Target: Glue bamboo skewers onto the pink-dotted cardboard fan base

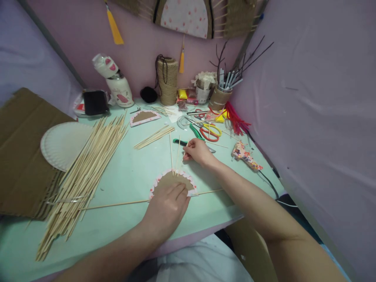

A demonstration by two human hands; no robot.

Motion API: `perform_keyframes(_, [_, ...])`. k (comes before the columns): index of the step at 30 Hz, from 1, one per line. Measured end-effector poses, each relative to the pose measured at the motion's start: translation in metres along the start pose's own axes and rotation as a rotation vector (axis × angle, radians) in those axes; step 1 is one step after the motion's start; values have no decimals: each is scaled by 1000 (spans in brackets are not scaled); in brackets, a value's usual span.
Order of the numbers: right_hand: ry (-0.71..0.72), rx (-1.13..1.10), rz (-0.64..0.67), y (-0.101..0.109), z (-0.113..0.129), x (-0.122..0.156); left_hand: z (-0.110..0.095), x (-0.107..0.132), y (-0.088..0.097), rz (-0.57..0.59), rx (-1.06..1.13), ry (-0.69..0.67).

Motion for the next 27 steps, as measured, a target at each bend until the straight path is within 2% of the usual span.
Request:
perform_keyframes(15, [-4, -25, -20, 7, -5, 5, -1, -1, 1, -20, -22, -16])
perform_keyframes(23, [-23, -24, -55, 4, -4, 7, -1, 1, -1, -86, -33, -1])
perform_keyframes(27, [-16, -22, -60, 2, -6, 4, -1, 0, 0, -71, -47, 3])
Point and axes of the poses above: each hand's wrist, its own x-axis away from the middle knuckle, its own y-axis out of the back of the hand, z = x × y, the point moved 2 cm from there along -x, towards the middle knuckle, and after that the axes turned 14 degrees about -x, right-handed, at the moved point
